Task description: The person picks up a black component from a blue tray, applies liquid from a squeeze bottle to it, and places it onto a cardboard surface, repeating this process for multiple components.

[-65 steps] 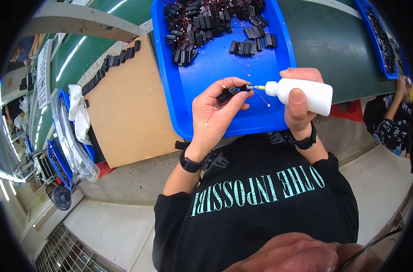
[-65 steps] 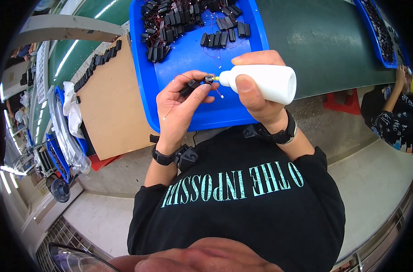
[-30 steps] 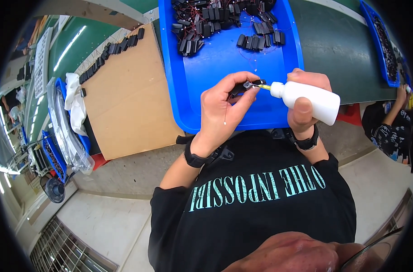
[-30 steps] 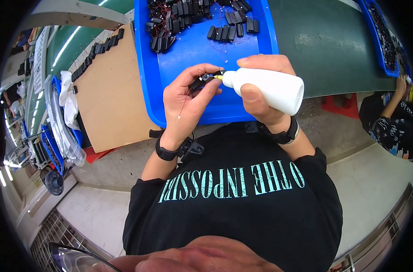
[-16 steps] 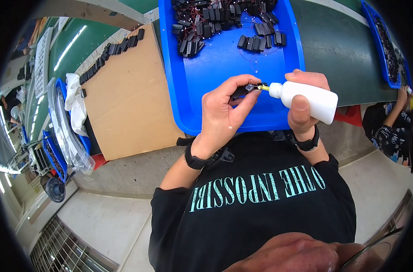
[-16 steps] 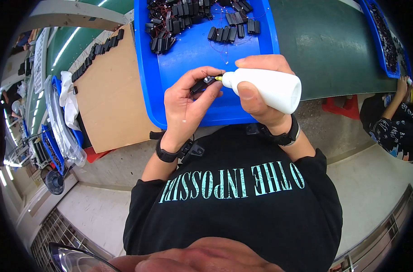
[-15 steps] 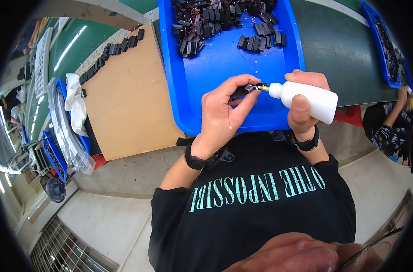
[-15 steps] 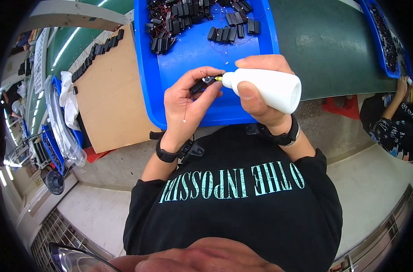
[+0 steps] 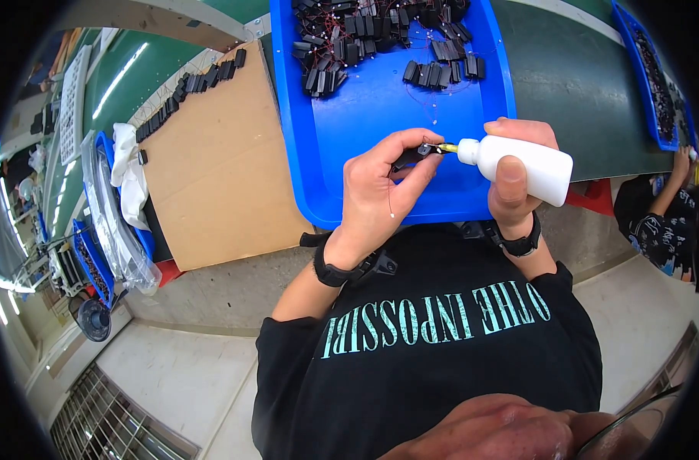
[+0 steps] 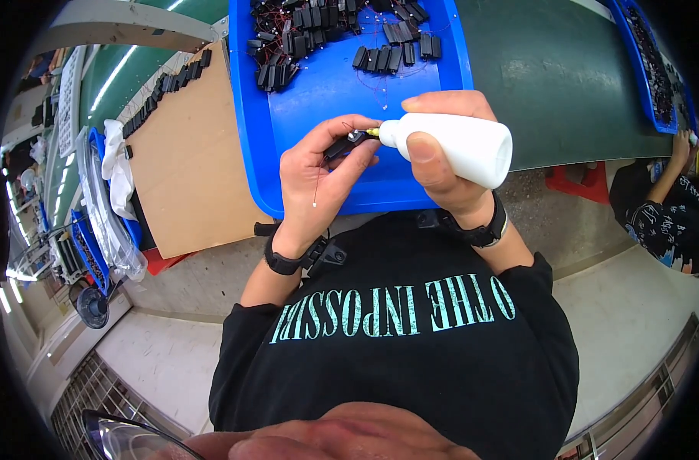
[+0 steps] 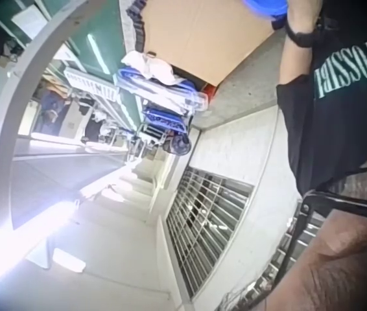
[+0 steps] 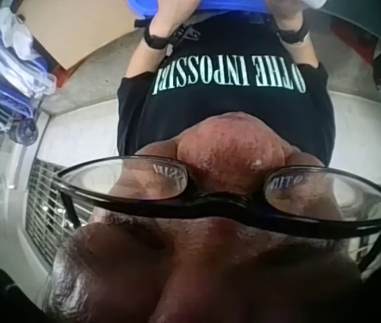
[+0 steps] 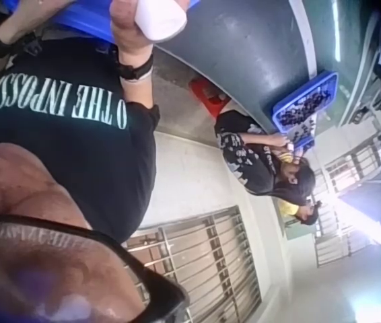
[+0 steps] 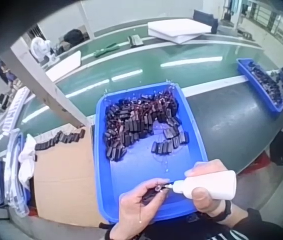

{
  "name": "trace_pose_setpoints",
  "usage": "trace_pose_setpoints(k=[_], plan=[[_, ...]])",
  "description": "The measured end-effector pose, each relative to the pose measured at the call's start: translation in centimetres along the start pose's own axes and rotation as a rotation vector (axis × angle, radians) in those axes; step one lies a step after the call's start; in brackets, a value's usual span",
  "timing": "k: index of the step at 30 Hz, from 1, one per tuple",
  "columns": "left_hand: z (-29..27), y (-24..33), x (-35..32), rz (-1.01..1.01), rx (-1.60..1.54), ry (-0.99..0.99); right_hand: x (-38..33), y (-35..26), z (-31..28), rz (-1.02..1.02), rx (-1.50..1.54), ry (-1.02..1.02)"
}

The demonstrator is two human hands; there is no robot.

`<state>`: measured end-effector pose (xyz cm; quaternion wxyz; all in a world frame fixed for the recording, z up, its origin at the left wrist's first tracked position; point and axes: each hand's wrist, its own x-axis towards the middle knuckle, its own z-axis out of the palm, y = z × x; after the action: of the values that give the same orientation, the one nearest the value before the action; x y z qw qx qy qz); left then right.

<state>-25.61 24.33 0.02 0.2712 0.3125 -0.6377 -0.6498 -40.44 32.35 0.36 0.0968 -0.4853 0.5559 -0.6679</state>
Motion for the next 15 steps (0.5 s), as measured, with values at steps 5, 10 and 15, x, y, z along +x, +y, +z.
trace_pose_setpoints(k=[5,10,15], plan=[[0.0,0.1,0.0,0.006,0.009,-0.004,0.0,0.0,0.0,0.008,0.015,0.006],[0.1,-0.1,-0.1,-0.005,-0.021,0.01,0.1,-0.8,0.5,0.1,-0.112,0.042],[0.2,0.1,0.1,-0.023,-0.032,0.025,-1.1,0.4,-0.6,-0.003,0.188,0.08]])
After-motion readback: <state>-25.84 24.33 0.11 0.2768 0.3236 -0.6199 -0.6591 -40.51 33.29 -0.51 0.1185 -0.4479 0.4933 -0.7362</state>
